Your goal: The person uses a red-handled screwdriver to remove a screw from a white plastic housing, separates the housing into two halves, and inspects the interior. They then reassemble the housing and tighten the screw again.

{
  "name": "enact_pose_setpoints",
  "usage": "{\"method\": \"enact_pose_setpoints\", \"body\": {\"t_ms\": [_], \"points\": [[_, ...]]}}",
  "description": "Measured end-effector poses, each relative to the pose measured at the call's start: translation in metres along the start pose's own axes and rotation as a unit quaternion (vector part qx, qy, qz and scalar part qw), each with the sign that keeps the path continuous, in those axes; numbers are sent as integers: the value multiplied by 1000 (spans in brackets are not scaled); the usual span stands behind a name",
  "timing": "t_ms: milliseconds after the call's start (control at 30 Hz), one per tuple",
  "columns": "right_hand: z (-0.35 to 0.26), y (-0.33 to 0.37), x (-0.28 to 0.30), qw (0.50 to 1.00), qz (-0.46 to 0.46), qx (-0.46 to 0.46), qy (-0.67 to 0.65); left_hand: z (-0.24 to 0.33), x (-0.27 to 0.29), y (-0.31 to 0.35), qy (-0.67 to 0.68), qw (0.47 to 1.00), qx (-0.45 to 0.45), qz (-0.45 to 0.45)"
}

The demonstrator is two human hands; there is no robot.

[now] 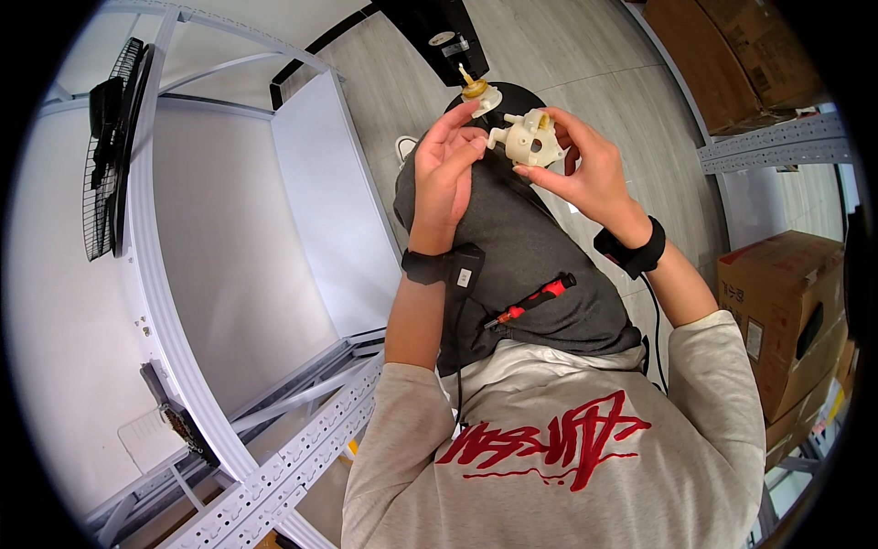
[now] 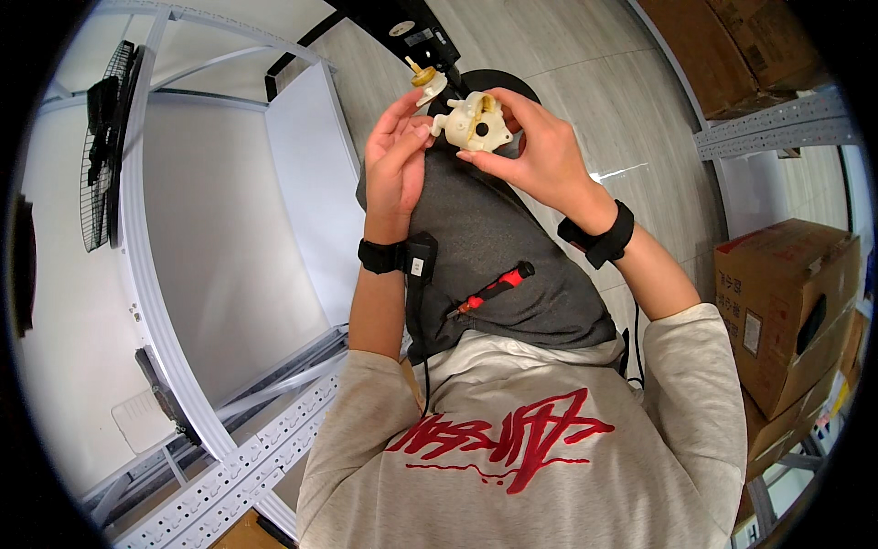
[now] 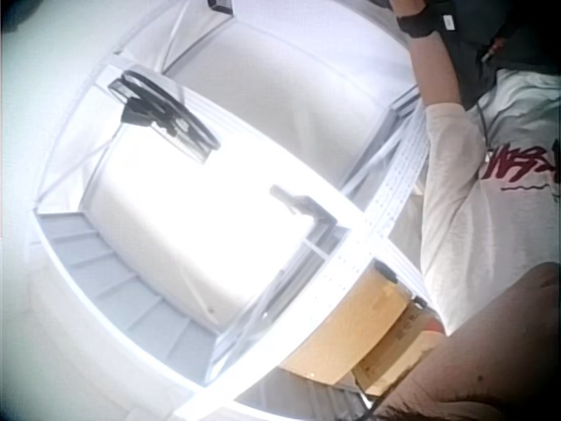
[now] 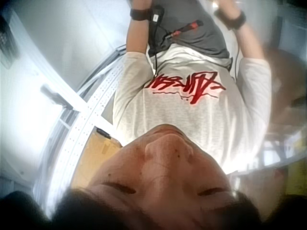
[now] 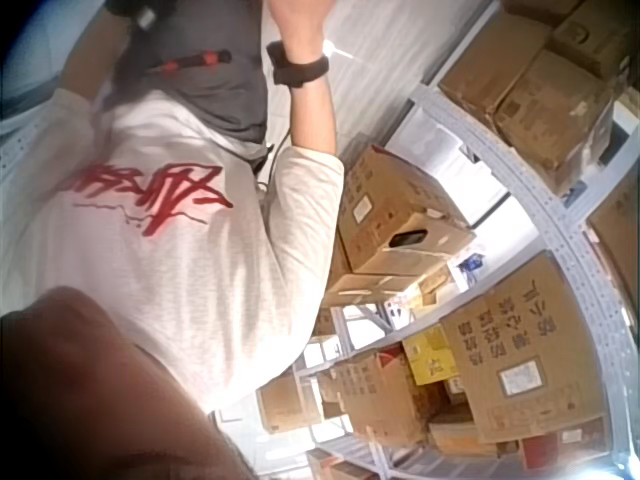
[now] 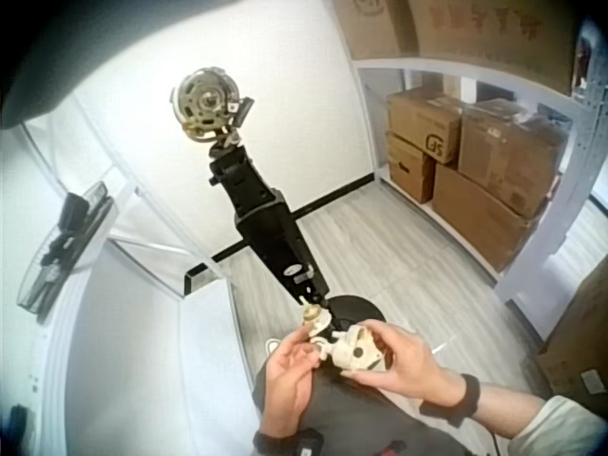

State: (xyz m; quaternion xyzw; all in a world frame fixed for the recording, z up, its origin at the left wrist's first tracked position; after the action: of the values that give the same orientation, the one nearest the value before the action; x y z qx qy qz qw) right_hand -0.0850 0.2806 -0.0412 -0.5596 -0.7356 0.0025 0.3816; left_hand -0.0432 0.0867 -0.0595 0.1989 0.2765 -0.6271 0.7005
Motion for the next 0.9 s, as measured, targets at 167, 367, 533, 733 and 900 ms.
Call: {"method": "enact_pose_setpoints", "body": {"t_ms": [167,367,533,733,900], "points": [[3,1,-1,1000,2,-9,1,1,-3,0,6,1000,-10,3],[1,0,2,1000,-26,-3,-3,-1,0,0,10,1000,-10,0],[-3,4,3,998,-53,38,-24,-1,-2,-2,-20,1000,5,-1],[-5,1,1,999,-22,32,-25,-4,-2,-2,-11,1000,2,-3],[1,0,0,1000,-12,0,-12,-1,0,-2,-9,1000,7,-3]]}}
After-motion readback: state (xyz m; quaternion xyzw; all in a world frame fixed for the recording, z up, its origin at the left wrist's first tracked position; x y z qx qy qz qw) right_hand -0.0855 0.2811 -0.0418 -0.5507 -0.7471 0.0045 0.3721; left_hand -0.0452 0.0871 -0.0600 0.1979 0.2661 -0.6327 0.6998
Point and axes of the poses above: each hand's wrist, its own y-axis away from the middle knuckle, its own x-axis out of the back of the hand, z = x × y, the point moved 2 cm from there along -y, towards the middle knuckle, and after that the axes turned 10 degrees about y, right-handed, at the moved point
